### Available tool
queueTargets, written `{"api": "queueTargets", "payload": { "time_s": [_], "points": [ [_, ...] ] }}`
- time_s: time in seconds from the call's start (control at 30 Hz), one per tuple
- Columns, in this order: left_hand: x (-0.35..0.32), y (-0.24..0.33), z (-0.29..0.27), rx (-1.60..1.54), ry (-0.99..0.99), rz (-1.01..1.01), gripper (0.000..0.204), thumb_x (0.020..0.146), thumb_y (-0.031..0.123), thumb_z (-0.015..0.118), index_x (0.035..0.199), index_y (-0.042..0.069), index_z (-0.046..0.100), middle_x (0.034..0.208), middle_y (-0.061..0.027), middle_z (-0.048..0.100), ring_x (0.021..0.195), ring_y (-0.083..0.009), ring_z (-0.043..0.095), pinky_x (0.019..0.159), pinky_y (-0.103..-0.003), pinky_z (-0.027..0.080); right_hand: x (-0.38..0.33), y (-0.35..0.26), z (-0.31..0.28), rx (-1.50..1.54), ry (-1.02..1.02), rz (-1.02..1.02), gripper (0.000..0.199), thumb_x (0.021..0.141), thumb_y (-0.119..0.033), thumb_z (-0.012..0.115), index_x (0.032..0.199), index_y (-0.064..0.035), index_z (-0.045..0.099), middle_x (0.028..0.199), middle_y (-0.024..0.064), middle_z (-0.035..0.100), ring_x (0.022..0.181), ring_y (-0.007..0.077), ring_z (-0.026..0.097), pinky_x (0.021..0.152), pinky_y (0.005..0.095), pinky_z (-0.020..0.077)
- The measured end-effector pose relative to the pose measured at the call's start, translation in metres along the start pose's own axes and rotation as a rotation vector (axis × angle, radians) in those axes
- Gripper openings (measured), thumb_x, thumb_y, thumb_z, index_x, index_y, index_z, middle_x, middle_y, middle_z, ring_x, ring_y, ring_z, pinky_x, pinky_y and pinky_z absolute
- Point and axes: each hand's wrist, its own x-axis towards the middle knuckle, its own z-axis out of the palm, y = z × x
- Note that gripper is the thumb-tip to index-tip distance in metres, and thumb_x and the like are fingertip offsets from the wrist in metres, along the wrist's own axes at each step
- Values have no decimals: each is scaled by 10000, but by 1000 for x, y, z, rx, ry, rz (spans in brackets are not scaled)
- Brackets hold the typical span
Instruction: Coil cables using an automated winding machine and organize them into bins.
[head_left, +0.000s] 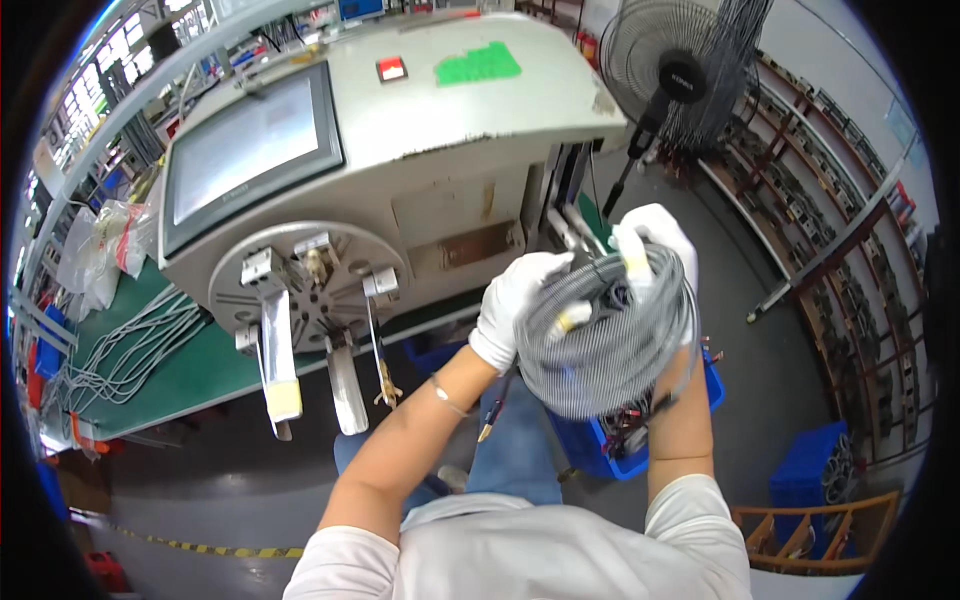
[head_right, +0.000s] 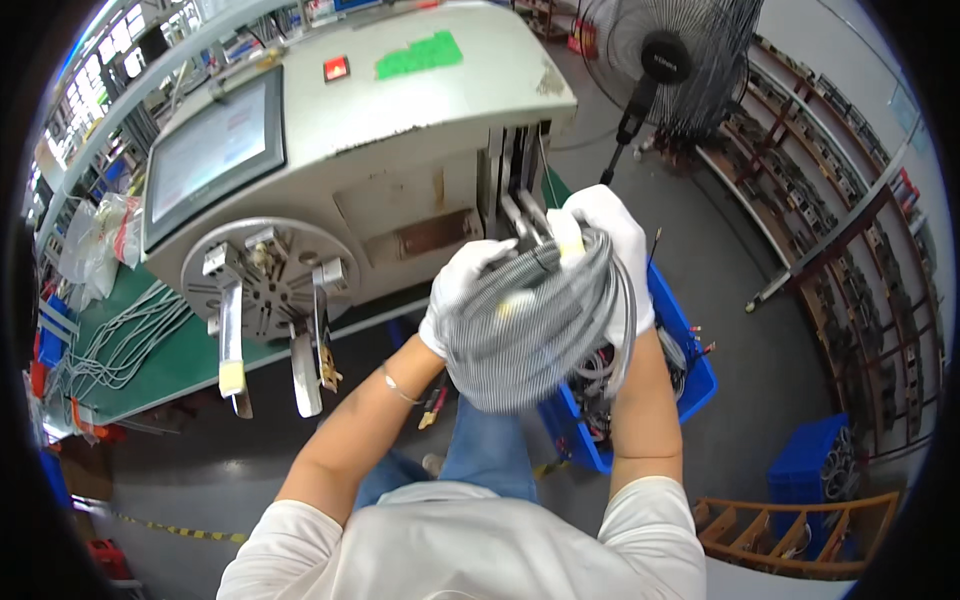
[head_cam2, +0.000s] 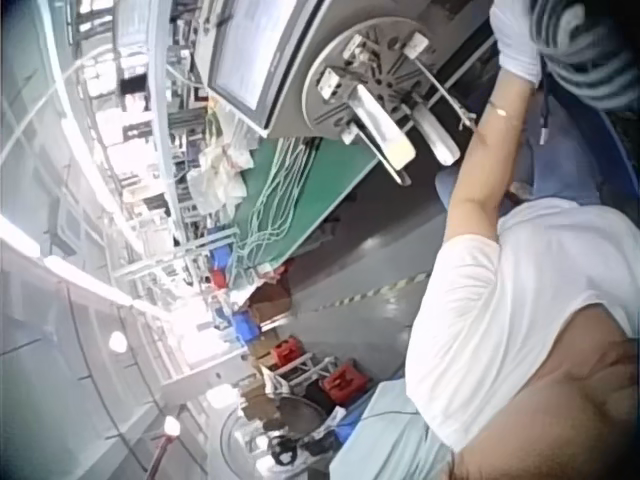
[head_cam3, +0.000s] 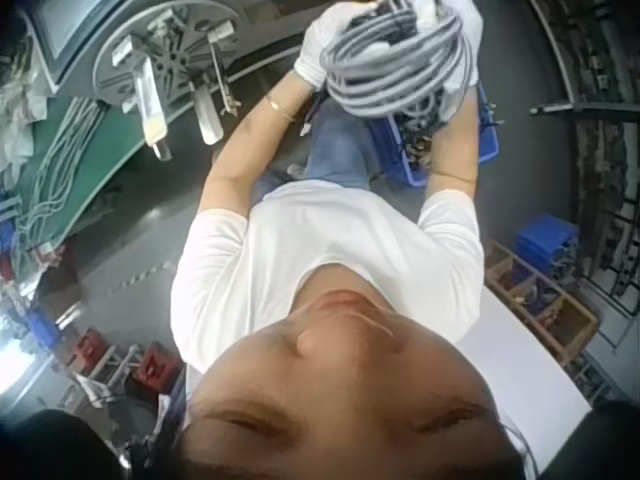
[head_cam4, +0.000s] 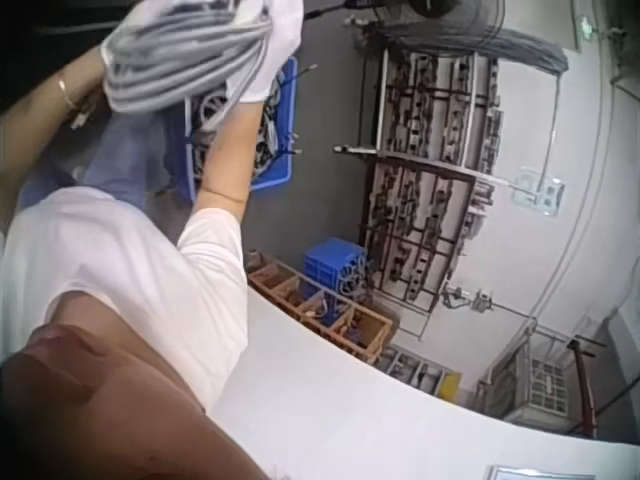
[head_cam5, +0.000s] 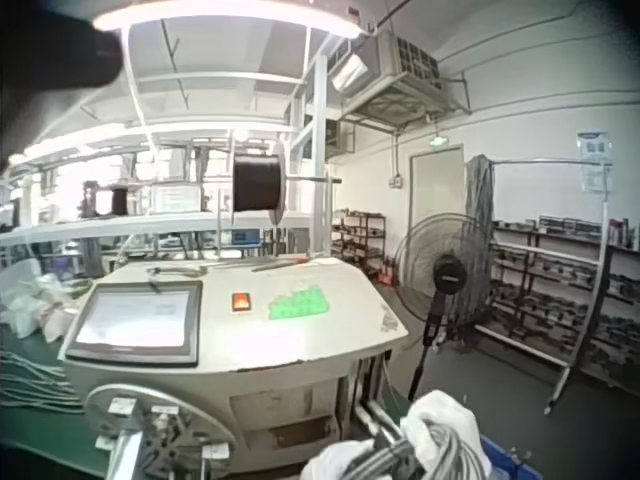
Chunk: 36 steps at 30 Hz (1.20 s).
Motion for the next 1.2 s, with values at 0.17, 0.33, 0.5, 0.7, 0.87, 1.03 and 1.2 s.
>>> {"api": "queueTargets", "payload": {
  "time_s": [0.17,0.33,0.5,0.7,0.87,1.03,1.2],
  "points": [
    [-52,27,-13,-789,-218,-599,450,910,193,565,1302,-4,469,1259,-131,552,1190,-216,505,1022,-373,370,-29,-42,5,-148,-188,-331,229,708,-52,644,937,-36,650,685,60,562,623,198,563,589,308,450],
    [-71,61,-28,-891,-343,-773,603,892,450,570,1281,-3,488,1182,-121,590,1129,-220,542,1001,-367,390,-41,-33,11,-478,-317,-323,289,671,-52,646,959,-66,667,662,71,586,622,233,592,580,333,459],
    [-76,87,-33,-268,-372,-659,674,726,249,745,1304,53,459,1161,-163,597,1104,-296,565,968,-358,427,-56,-22,18,-364,-407,-77,283,658,10,642,939,-19,658,717,93,630,666,227,634,639,304,495],
    [-82,77,-52,90,-249,-598,415,777,92,639,1173,25,533,1067,-190,604,956,-341,617,833,-362,498,-69,-27,23,-167,-557,332,347,619,78,607,958,12,638,820,108,626,731,202,628,709,261,496],
    [-83,94,-61,141,-339,-498,339,798,142,669,1107,40,572,940,-149,644,842,-280,649,747,-338,510,-75,-39,45,-42,-644,109,242,614,36,644,851,19,601,722,58,587,669,124,584,589,253,449],
    [-83,85,-89,-183,-495,-999,220,813,142,687,953,-4,600,815,-74,656,775,-113,617,707,-280,502,-78,-39,43,261,-620,546,192,633,2,688,803,-3,597,619,24,540,578,61,516,529,222,408],
    [-93,96,-92,-604,-424,-1168,216,841,195,691,897,3,613,699,-33,607,613,-69,565,585,-245,494,-80,-40,63,1,-578,357,212,640,-17,731,795,-10,588,634,59,562,598,107,562,529,269,428]
  ]
}}
